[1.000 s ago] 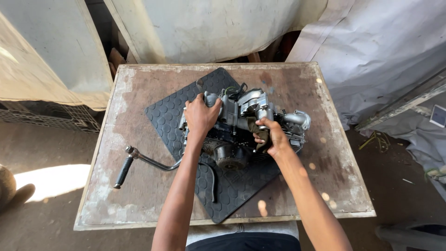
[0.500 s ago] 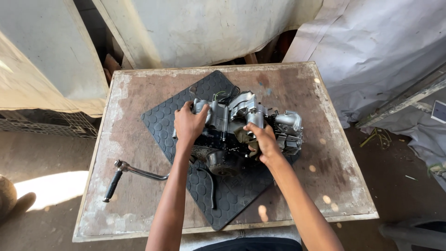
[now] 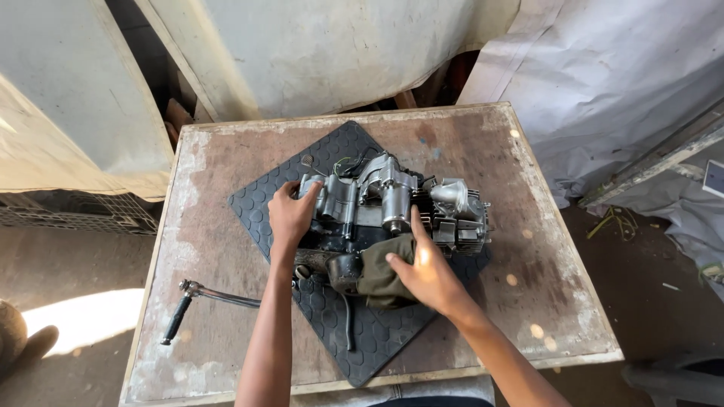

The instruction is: The person cleans a motorcycle engine placed on a table using a cloth. They wipe various parts of the engine, including the cylinder head and crankcase, and rotate the engine to access different sides.

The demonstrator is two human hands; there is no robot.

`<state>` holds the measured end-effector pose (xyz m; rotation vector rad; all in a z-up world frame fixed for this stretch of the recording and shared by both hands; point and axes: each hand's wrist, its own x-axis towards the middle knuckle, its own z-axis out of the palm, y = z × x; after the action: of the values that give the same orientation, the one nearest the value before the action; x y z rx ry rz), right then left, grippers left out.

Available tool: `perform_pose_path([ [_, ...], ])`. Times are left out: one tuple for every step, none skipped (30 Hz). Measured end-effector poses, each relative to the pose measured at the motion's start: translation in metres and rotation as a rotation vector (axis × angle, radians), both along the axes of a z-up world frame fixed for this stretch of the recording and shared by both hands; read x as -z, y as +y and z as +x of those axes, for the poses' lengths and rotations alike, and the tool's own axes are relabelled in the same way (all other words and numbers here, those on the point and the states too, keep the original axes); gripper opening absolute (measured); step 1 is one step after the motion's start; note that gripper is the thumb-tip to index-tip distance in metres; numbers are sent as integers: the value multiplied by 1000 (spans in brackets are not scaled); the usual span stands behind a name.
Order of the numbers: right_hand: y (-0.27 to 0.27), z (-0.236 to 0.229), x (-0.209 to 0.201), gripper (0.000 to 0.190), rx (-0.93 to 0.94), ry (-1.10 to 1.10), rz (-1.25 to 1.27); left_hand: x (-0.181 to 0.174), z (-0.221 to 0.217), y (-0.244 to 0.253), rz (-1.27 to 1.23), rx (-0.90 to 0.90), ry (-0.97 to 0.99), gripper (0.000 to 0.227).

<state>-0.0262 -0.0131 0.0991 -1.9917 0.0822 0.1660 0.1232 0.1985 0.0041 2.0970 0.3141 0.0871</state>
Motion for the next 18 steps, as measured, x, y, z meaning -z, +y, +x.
perform_pose_path([
  [-4, -3, -11, 93, -6, -3, -5, 3, 2, 3, -5, -6, -3, 78],
  [-8, -8, -22, 84, 33, -165, -85, 6, 2, 4, -17, -8, -8, 78],
  [-13, -14, -34, 79, 73, -327, -165, 8, 1, 5, -29, -11, -14, 77],
  [-11, 2, -37, 79, 76, -339, -159, 3, 0, 4, -23, -9, -26, 77],
  [-10, 16, -41, 72, 141, -647, -263, -2, -1, 3, -27, -3, -31, 76],
  [-8, 23, -42, 66, 206, -940, -369, -3, -11, 2, -29, 5, -23, 75],
  [-2, 30, -36, 66, 213, -938, -364, 0, -13, 3, -22, 9, -22, 75],
  [3, 43, -33, 70, 96, -976, -237, 1, -8, 3, 19, -8, 0, 75],
  [8, 57, -31, 76, -23, -1011, -110, 1, -3, 3, 60, -25, 22, 75],
  [19, 60, 0, 76, -11, -1015, -117, 2, -2, 4, 60, -13, 17, 75],
  [30, 65, 31, 76, 43, -835, -540, 3, -1, 5, 67, -24, 27, 74],
  [41, 72, 62, 80, 92, -630, -950, 5, 1, 7, 70, -42, 31, 73],
  [42, 67, 60, 80, 100, -638, -956, 7, -6, 6, 65, -37, 20, 73],
  [44, 69, 55, 87, 57, -503, -990, 5, -4, 4, 62, -48, 20, 72],
  [46, 71, 51, 98, 15, -367, -1018, 4, -1, 3, 60, -59, 21, 71],
  [45, 76, 47, 98, 15, -356, -1019, 6, 2, 3, 59, -54, 30, 71],
  [45, 81, 44, 101, 38, -331, -978, 10, 5, 4, 56, -60, 30, 72],
  [46, 88, 40, 105, 54, -310, -938, 13, 8, 6, 50, -74, 30, 73],
])
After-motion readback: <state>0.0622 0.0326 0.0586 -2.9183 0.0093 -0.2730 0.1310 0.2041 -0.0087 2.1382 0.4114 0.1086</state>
